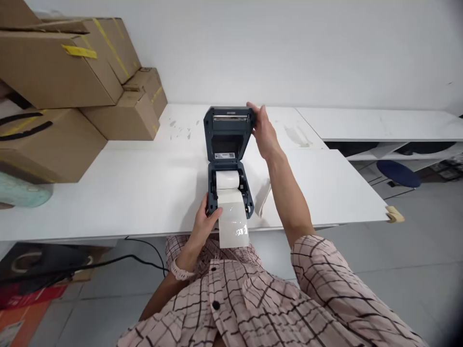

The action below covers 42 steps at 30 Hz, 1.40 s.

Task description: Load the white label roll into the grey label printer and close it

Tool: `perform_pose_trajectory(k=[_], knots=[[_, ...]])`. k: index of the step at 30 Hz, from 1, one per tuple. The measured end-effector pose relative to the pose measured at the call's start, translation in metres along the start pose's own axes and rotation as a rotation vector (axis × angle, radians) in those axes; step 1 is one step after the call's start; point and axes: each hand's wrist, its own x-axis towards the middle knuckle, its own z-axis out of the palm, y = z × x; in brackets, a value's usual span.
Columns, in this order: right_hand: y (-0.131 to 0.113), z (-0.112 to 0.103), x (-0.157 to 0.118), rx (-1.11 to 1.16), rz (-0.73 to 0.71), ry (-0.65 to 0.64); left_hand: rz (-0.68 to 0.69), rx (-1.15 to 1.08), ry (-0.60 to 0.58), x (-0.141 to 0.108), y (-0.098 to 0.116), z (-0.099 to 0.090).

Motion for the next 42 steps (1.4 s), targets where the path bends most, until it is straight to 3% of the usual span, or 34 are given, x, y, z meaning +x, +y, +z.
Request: perform_pose_trajectory(k=[6,9,12,15,18,21,33,36,39,40,42], knots=[[-0.027,0.010,-0.128,-0.098,0.040,0.100,0.004,0.023,0.034,-0.001,-0.011,-0.015],[-0.021,0.022,-0.179,-0.037,0.087,0.071,0.057,0.003,0.073,0.001,-0.004,-0.021],[-0.003,0.035,-0.205,0.071,0.222,0.101,0.071,0.008,0.072,0.006,0.009,-0.016],[0.012,0.042,-0.213,0.197,0.435,0.160,0.040,0.006,0.040,0.011,0.018,-0.007],[0.018,0.043,-0.217,0.376,0.620,0.114,0.023,0.009,-0.027,0.011,0.019,-0.003],[0.019,0.042,-0.221,0.479,0.710,0.072,0.033,-0.002,-0.059,0.009,0.016,-0.005],[0.019,0.048,-0.223,0.468,0.679,0.179,0.113,-0.049,0.005,0.011,0.008,-0.006],[0.020,0.047,-0.223,0.462,0.681,0.168,0.111,0.021,0.091,-0.003,-0.007,-0.007],[0.020,0.047,-0.223,0.457,0.679,0.157,0.097,0.169,0.339,-0.027,-0.026,-0.006],[0.020,0.046,-0.223,0.455,0.674,0.154,0.086,0.196,0.353,-0.035,-0.030,-0.005],[0.020,0.047,-0.223,0.452,0.662,0.151,0.042,0.198,0.220,-0.046,-0.032,-0.001]])
